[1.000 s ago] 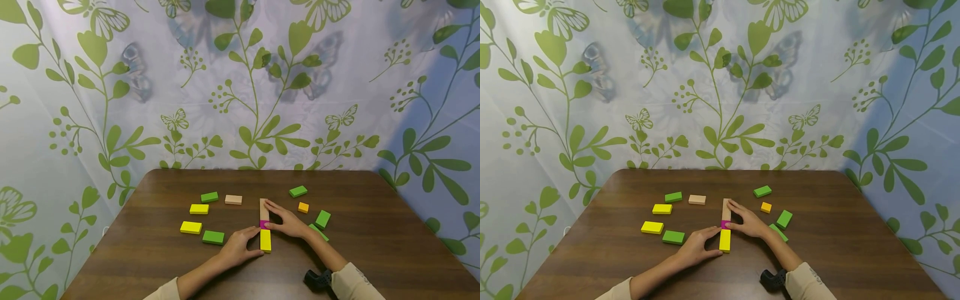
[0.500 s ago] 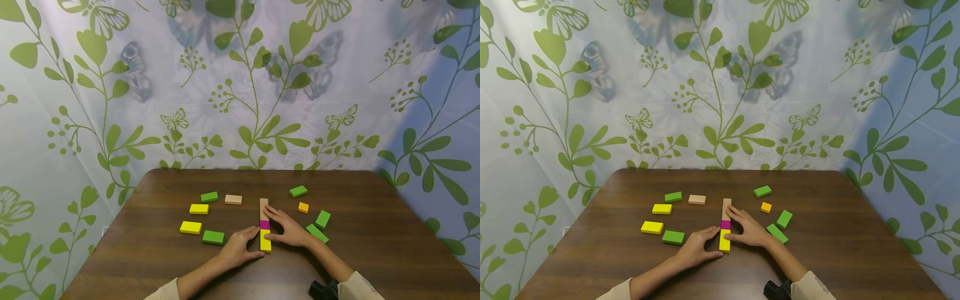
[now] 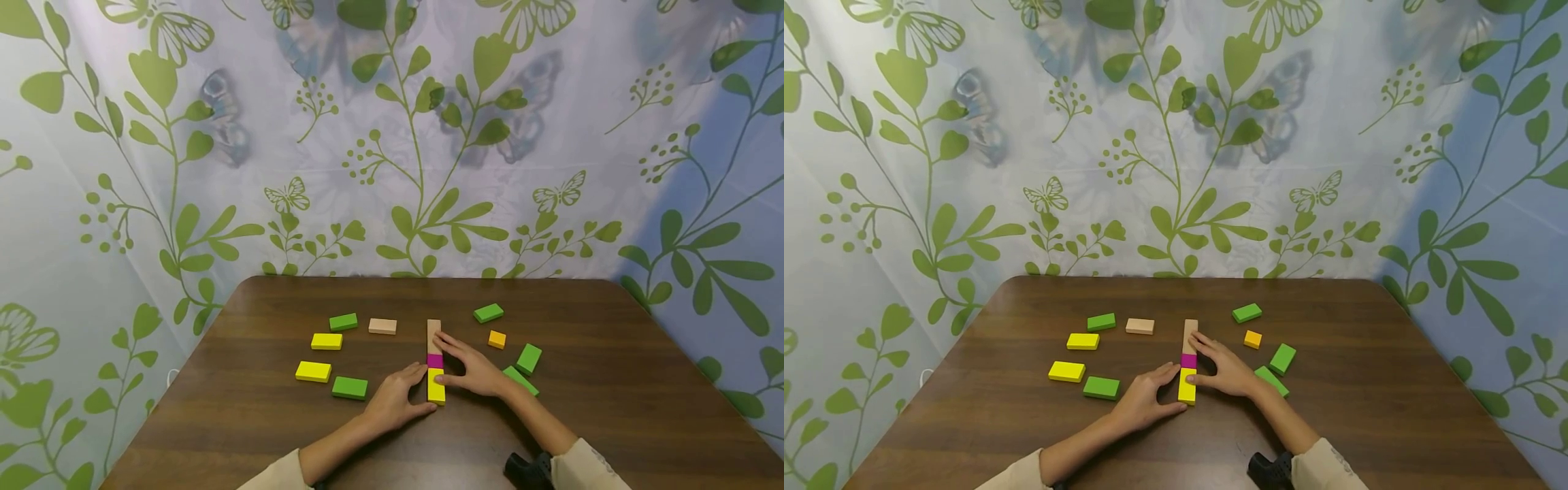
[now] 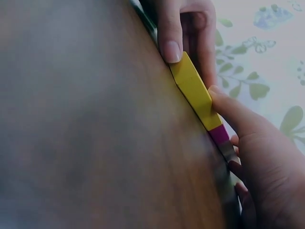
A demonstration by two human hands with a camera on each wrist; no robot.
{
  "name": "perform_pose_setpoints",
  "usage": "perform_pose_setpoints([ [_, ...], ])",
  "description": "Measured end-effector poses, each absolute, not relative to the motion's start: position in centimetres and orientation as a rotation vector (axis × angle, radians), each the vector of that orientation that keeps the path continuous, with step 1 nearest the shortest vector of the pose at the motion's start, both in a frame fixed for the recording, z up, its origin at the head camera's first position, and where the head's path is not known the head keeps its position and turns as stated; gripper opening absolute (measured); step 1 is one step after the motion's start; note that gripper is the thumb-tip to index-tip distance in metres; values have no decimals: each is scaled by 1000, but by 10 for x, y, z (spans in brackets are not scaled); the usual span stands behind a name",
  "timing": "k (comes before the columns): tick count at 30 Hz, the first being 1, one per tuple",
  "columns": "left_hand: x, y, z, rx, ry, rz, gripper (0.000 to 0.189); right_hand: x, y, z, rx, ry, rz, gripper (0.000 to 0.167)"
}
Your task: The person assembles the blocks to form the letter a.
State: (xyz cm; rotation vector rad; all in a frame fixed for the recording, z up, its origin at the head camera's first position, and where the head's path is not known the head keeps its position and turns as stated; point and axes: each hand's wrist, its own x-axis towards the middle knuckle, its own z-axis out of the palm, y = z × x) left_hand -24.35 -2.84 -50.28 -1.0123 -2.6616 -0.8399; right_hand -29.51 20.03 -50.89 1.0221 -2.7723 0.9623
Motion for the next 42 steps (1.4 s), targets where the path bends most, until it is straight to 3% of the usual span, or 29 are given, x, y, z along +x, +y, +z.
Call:
perform_pose_setpoints([
  [13, -275, -14, -505, -886, -2689, -869, 69, -332, 213, -510, 1033, -2762, 1008, 77],
  [21, -283, -13, -499, -904, -2703, -912, 72, -338, 216, -508, 1033, -2769, 1019, 77],
  [30, -329, -55, -470, -793, -2591, -1093, 60, -339, 214, -508, 998, -2810, 1003, 80],
  [35, -357, -83, -475, -754, -2655, -995, 57, -338, 214, -508, 1029, -2792, 994, 80],
  [42, -369, -95, -482, -843, -2741, -950, 46, -336, 215, -507, 1021, -2792, 994, 80],
])
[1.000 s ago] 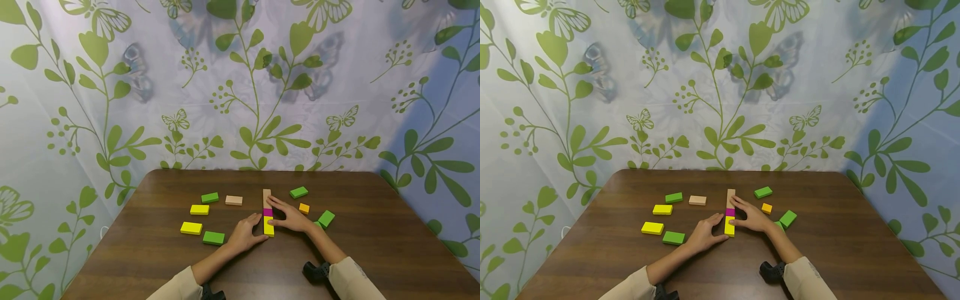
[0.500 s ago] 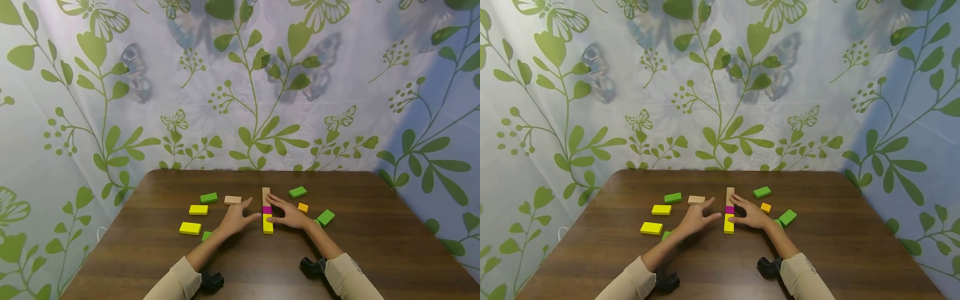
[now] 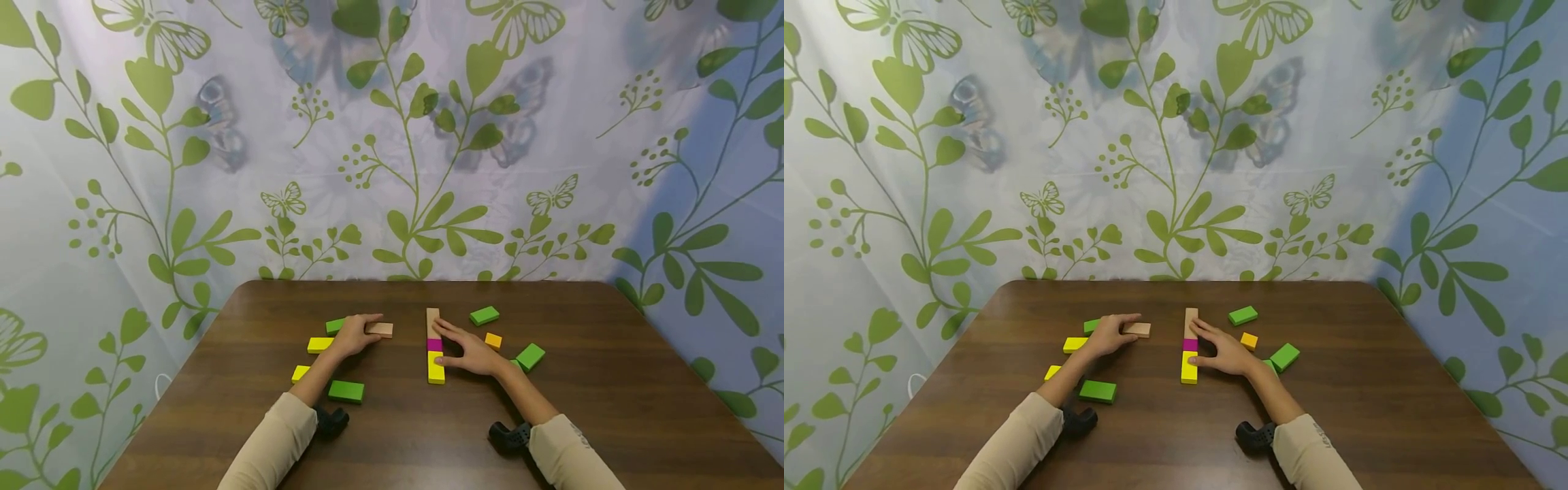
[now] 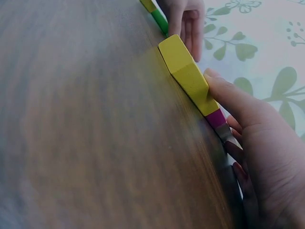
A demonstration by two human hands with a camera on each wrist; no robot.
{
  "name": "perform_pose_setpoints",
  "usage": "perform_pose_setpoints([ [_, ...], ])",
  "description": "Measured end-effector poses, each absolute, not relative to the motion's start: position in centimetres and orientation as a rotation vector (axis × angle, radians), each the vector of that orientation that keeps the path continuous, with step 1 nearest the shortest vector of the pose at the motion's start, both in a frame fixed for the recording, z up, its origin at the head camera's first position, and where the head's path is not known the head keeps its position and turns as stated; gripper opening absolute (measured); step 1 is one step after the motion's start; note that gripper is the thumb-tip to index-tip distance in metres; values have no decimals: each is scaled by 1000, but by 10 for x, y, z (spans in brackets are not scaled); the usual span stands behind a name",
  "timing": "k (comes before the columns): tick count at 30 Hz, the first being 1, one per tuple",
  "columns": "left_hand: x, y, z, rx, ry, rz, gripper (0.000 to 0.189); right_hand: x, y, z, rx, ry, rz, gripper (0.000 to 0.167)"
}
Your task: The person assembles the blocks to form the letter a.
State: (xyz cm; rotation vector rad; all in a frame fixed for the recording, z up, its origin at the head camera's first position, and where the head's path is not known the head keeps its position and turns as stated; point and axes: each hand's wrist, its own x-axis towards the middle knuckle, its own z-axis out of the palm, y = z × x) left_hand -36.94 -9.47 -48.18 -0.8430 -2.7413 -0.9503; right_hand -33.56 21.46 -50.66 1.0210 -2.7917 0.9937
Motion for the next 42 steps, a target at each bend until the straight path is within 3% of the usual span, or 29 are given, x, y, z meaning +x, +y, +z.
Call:
perform_pose_setpoints([
  [7, -385, -79, -482, -777, -2770, -945, 34, -336, 214, -507, 1034, -2771, 993, 80],
  [20, -414, -31, -485, -689, -2829, -1029, 33, -334, 211, -507, 1008, -2811, 1001, 80],
  [42, -420, -15, -480, -765, -2783, -1030, 31, -337, 213, -506, 970, -2835, 964, 81],
])
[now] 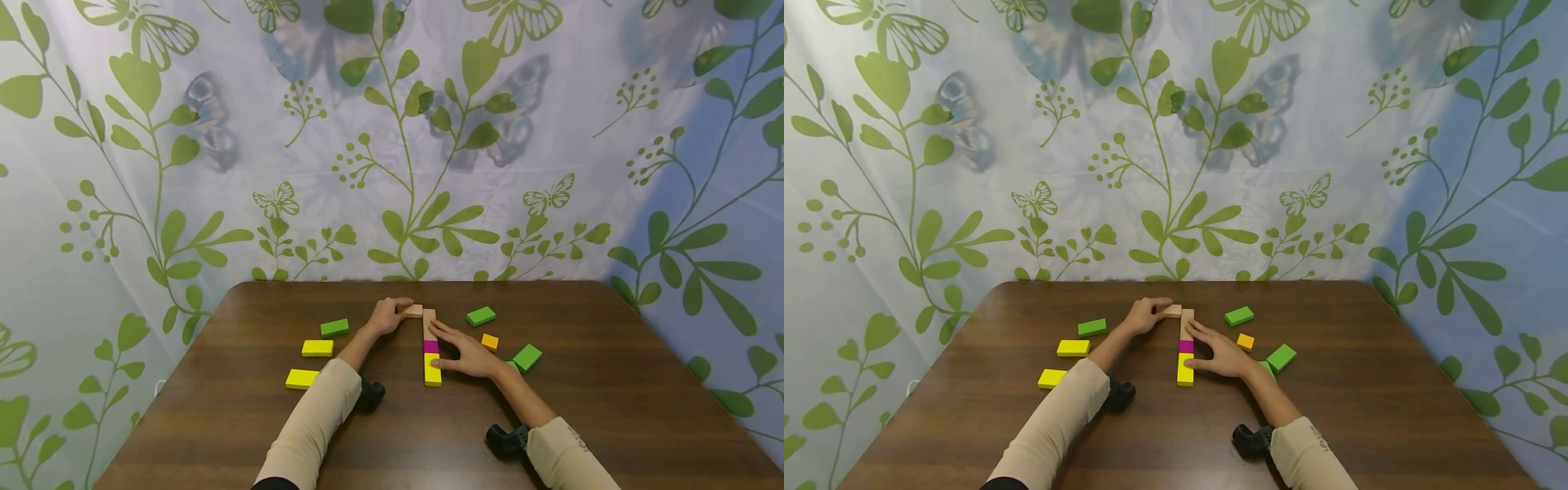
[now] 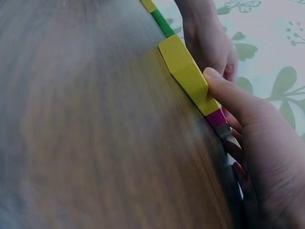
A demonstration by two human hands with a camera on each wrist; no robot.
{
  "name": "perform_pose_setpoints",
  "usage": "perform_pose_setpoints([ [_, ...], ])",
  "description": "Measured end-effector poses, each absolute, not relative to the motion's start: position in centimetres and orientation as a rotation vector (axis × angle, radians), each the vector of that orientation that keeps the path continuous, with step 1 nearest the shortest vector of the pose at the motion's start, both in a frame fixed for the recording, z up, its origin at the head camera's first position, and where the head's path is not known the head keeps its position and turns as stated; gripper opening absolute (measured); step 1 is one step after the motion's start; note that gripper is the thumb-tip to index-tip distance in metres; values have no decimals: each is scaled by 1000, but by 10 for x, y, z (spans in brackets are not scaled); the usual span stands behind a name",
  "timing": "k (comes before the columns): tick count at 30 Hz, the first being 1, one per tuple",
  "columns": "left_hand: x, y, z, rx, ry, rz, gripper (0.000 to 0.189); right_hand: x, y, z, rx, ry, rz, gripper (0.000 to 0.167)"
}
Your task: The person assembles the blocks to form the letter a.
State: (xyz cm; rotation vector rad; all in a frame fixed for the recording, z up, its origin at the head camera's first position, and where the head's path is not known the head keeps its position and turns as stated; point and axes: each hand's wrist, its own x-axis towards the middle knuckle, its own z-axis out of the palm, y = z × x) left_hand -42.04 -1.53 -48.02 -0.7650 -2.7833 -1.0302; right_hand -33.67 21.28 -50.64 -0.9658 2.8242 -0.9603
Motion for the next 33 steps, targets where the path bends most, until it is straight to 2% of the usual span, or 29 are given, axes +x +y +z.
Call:
perform_pose_setpoints([
  [6, -415, -30, -474, -791, -2660, -1164, 33, -337, 212, -506, -985, 2820, -956, 80],
  [16, -391, -92, -454, -603, -2701, -1228, 40, -339, 212, -507, -976, 2834, -946, 82],
  [25, -380, -154, -462, -607, -2772, -1147, 42, -336, 212, -506, -1018, 2830, -971, 80],
  [33, -377, -175, -473, -561, -2817, -1111, 39, -337, 213, -508, -999, 2832, -980, 80],
])
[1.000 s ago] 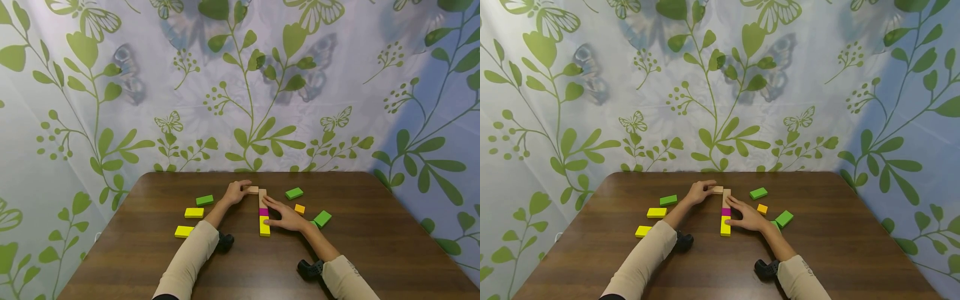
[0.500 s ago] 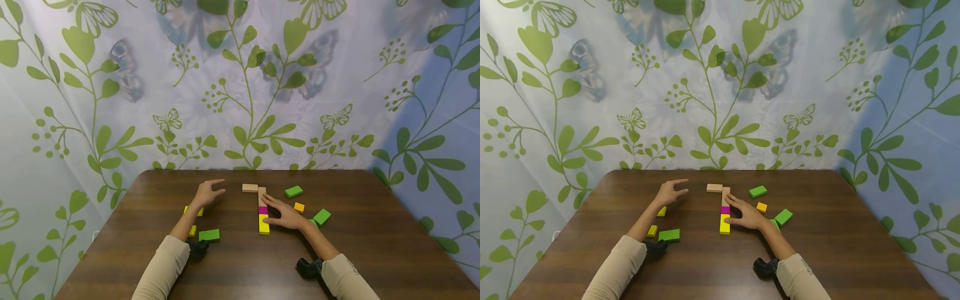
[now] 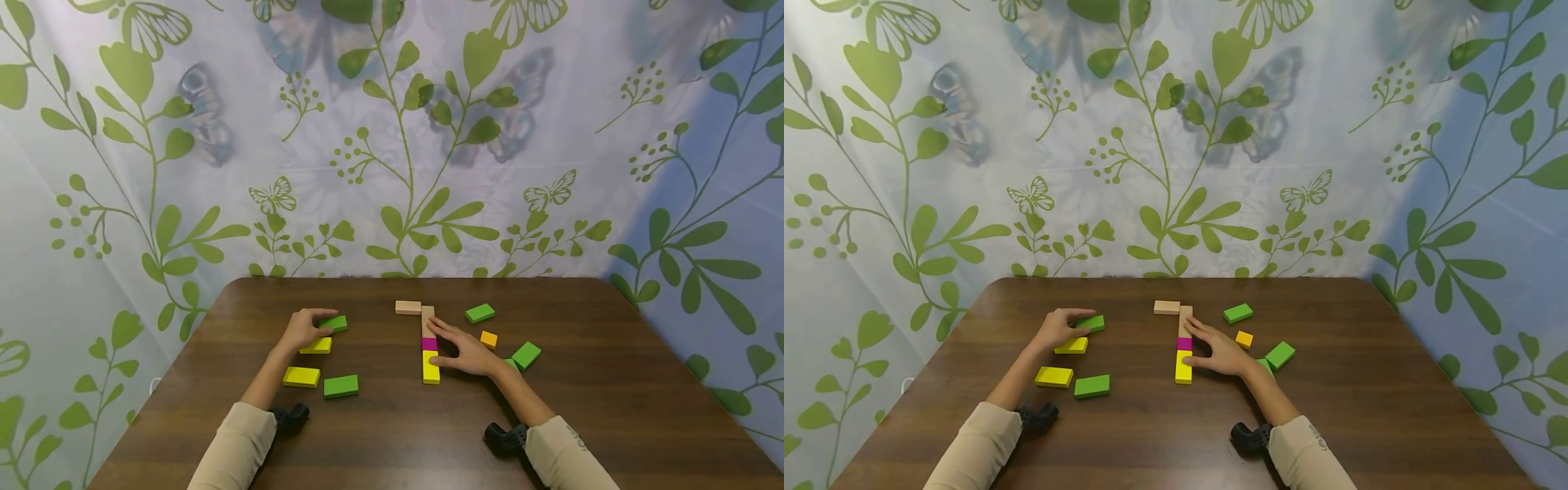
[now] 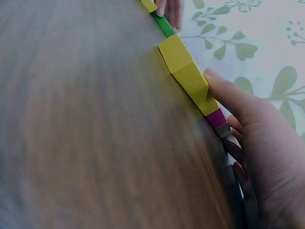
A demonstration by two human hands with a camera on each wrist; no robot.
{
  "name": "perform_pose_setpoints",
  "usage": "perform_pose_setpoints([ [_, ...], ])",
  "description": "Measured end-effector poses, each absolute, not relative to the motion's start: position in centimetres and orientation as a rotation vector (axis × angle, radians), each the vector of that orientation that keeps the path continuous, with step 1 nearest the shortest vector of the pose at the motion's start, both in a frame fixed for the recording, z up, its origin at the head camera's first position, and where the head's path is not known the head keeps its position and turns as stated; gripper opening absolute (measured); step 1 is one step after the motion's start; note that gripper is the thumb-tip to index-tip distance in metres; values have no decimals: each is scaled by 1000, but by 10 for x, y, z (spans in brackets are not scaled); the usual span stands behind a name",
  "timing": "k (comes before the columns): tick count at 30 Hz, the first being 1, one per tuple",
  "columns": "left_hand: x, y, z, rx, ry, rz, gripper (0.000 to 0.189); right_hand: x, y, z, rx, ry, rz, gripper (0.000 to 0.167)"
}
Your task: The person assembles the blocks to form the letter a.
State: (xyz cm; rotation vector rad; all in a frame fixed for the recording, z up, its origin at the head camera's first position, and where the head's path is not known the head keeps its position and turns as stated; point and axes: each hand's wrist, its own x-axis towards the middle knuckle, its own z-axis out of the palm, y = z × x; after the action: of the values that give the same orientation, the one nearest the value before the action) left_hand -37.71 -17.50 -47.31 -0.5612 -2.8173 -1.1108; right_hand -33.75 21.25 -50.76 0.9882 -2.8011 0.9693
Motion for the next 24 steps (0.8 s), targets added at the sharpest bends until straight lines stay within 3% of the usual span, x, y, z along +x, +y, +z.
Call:
perform_pose_setpoints([
  [11, -382, -170, -475, -539, -2832, -1130, 36, -336, 213, -508, 982, -2791, 976, 81],
  [24, -396, -93, -469, -555, -2768, -1093, 36, -337, 212, -509, 982, -2800, 975, 81],
])
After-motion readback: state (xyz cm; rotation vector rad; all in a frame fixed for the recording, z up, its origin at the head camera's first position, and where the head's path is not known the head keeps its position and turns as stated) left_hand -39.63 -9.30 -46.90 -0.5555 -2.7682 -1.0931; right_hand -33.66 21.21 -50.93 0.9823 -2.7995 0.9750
